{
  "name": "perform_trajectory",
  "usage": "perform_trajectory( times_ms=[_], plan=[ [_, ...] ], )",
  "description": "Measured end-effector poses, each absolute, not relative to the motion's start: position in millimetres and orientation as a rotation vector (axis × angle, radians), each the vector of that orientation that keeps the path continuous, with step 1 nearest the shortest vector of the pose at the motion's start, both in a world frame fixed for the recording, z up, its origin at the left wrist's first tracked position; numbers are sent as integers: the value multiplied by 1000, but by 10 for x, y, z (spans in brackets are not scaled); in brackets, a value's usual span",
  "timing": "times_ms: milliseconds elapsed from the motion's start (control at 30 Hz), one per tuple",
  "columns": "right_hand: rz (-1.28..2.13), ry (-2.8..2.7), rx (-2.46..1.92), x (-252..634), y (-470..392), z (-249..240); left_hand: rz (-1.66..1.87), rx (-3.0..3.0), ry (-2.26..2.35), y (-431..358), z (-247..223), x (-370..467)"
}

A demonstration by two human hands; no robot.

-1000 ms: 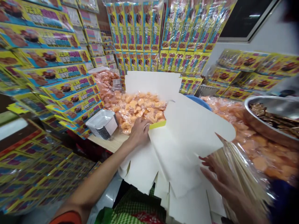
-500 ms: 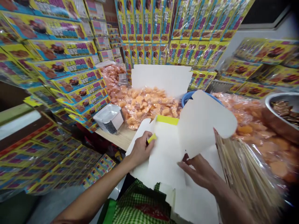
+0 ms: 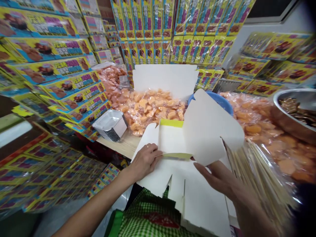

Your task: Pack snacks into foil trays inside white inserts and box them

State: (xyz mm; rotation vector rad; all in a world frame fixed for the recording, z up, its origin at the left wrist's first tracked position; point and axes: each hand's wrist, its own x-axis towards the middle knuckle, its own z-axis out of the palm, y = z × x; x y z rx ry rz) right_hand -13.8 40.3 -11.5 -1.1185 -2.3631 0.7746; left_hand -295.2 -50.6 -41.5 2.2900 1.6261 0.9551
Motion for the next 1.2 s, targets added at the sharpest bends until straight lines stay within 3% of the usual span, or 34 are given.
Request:
perform_trajectory(
  times_ms=[100,233,333,433,600,700,933,1200],
  plan=[
    [759,-2461,-1056,-14,303,-208,1022,2010,1547,-386,-404,-2876],
    [567,-2628,-1137,-8,-45,-171,1046,1628,1828,-187,-423,-2717],
    [575,-2734,-924,-260,-286,-31,983,1502,1942,-67,-474,-2625],
    [359,-2699,-854,-681,-246,-41,1019,1414,1944,-54,-511,-2575],
    [200,-2715,-1237,-1058,52,-255,1474,867,1649,-313,-473,-2466],
    [296,-2541,-1127,-1013,1,-255,1521,557,1231,-496,-395,-2320],
    [712,-2427,-843,-853,-69,-119,1593,699,1172,-574,-340,-2092],
    [173,-2464,-984,-644,0,111,1604,931,1041,-519,-290,-2147]
  ],
)
